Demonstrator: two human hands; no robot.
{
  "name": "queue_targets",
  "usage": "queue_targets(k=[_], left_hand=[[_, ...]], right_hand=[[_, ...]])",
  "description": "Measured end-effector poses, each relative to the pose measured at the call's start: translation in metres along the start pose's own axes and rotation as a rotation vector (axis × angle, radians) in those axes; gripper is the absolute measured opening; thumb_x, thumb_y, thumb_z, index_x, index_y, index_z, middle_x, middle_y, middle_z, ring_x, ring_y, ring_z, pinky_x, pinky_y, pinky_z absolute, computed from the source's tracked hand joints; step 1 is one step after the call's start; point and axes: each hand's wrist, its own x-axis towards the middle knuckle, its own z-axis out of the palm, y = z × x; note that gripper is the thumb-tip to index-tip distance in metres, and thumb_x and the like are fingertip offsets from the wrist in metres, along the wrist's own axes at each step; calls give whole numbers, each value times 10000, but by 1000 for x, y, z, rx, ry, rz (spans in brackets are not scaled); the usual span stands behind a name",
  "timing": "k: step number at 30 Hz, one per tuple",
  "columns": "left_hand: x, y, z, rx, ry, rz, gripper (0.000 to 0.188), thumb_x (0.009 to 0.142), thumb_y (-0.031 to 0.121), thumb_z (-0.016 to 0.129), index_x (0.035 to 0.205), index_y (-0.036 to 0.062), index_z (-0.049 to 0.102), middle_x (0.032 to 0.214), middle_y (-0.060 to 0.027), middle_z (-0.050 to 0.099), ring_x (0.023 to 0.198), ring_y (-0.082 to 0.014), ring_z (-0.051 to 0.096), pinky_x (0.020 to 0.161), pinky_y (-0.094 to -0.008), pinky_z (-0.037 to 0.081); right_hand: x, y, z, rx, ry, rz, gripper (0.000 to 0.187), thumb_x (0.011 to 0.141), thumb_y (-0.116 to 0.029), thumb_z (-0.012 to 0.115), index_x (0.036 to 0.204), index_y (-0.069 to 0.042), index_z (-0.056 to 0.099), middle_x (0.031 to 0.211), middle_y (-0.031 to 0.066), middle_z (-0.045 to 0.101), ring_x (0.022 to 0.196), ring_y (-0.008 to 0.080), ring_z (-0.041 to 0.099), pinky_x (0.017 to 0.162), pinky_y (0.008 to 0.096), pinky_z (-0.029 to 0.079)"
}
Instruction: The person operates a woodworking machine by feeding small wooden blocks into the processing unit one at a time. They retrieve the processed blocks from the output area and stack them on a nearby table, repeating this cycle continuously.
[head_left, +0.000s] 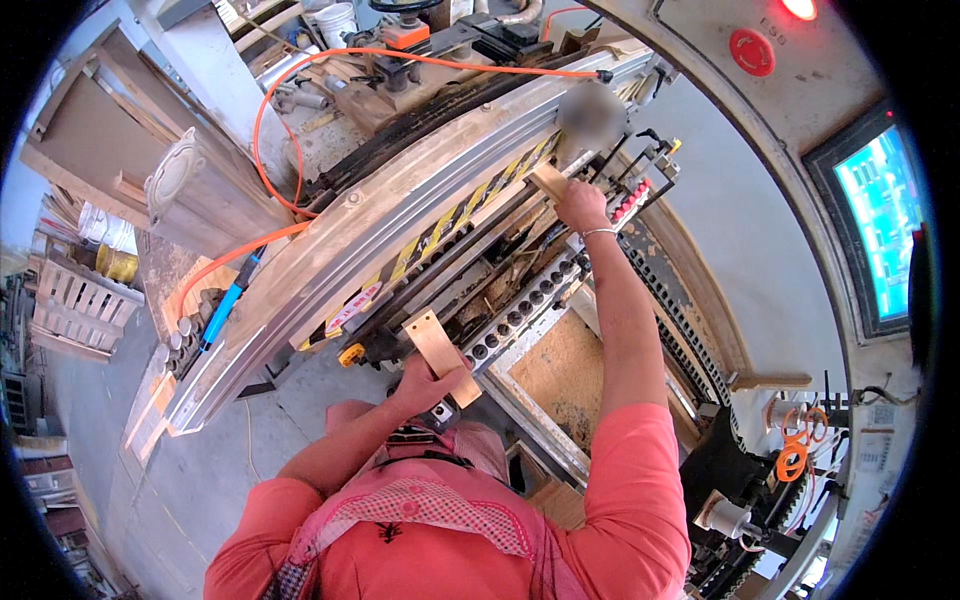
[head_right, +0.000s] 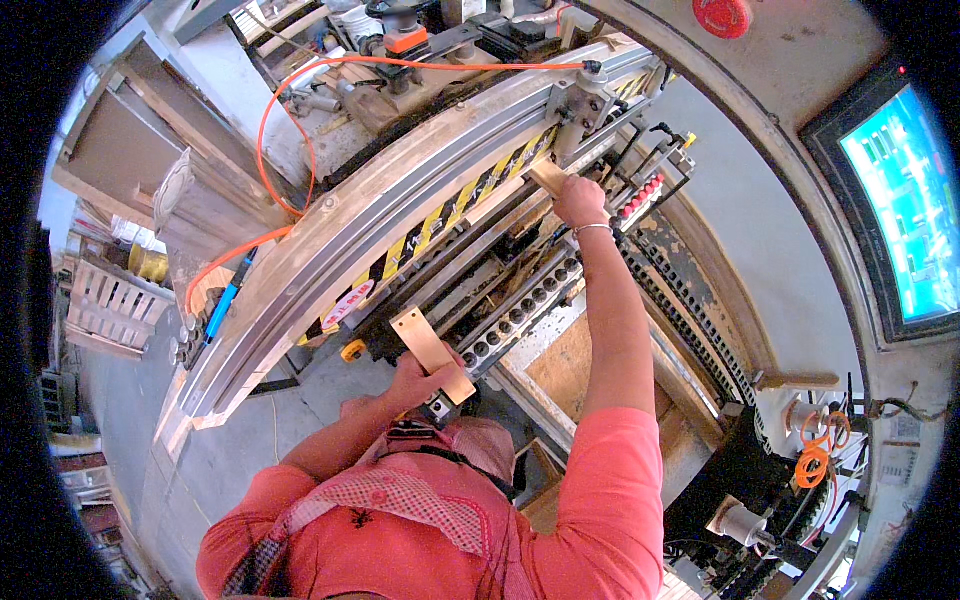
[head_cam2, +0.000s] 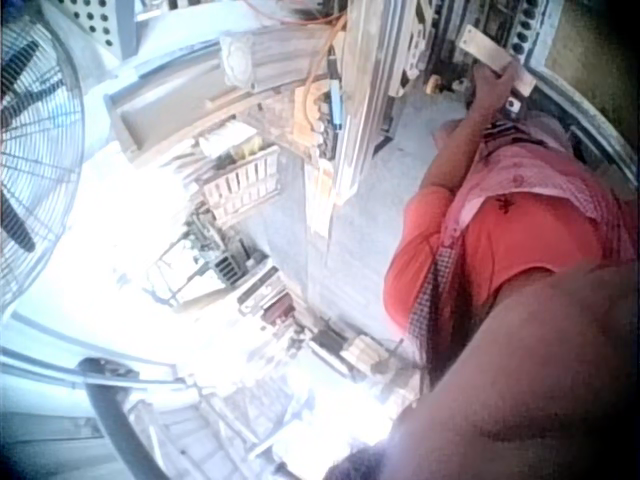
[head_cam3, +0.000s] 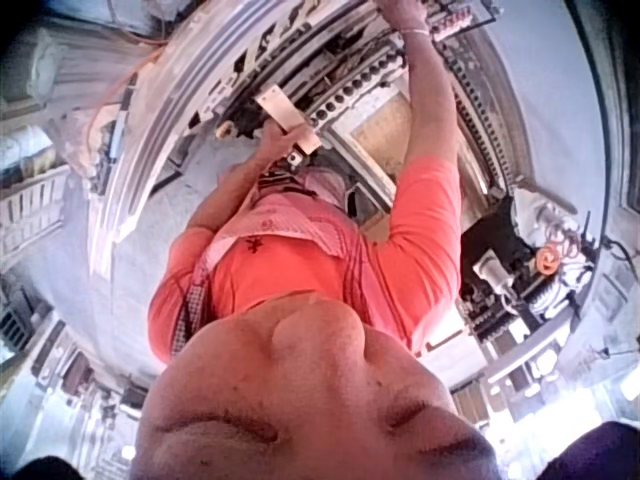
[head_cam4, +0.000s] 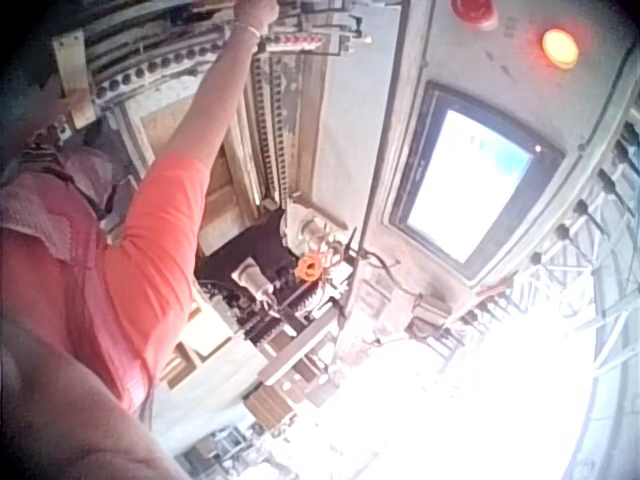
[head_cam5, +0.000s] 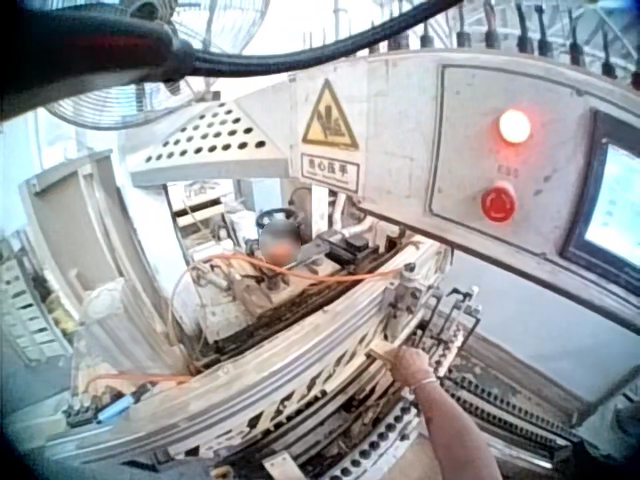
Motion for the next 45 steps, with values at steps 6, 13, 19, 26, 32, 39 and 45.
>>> queue_targets(k=[6, 13, 19, 26, 32, 39, 45], left_hand=[[0, 3, 0, 35, -6, 17, 90, 789, 91, 591, 846, 23, 606, 787, -28, 609, 730, -112, 580, 652, -272, 473], [1, 3, -2, 27, -23, -15, 80, 780, 50, 594, 851, 15, 601, 813, -39, 622, 762, -111, 586, 687, -267, 476], [1, 5, 0, 28, 15, 13, 71, 776, 45, 593, 838, 13, 604, 794, -39, 626, 746, -111, 591, 672, -265, 478], [0, 1, -1, 10, 1, -13, 70, 777, 40, 588, 839, 9, 600, 808, -38, 625, 756, -106, 588, 671, -261, 475], [1, -5, 1, -93, 4, -45, 69, 783, 35, 578, 844, 9, 596, 813, -41, 619, 757, -107, 583, 672, -265, 474], [1, -7, 0, -73, -11, -26, 70, 780, 35, 576, 841, 9, 598, 812, -42, 619, 756, -108, 580, 672, -266, 472], [2, -10, -1, -73, -7, -32, 68, 779, 32, 575, 840, 13, 598, 818, -48, 620, 759, -115, 582, 678, -271, 471]], right_hand=[[-3, -2, -5, 4, 6, 6, 405, 704, -306, 656, 937, 14, 575, 910, 190, 635, 882, 312, 617, 778, 381, 498], [-3, -1, -6, 21, -2, 3, 415, 695, -305, 667, 945, 14, 577, 914, 194, 634, 881, 313, 617, 775, 379, 499], [-1, 0, -3, 38, 4, 9, 391, 683, -293, 673, 923, 5, 589, 899, 195, 634, 868, 321, 618, 766, 387, 501], [-4, -1, -3, 52, 35, 19, 353, 673, -264, 659, 905, -5, 600, 883, 188, 637, 858, 316, 622, 755, 386, 506], [-11, -7, 3, 88, 46, 39, 285, 667, -219, 628, 868, -18, 617, 873, 177, 640, 845, 313, 626, 746, 387, 510], [-7, -8, 9, 85, 40, 77, 293, 659, -224, 638, 860, -11, 633, 886, 176, 641, 856, 305, 628, 755, 380, 512], [-10, -14, 0, 99, 23, 105, 221, 680, -161, 587, 836, -21, 659, 896, 178, 645, 867, 312, 629, 751, 374, 513]])
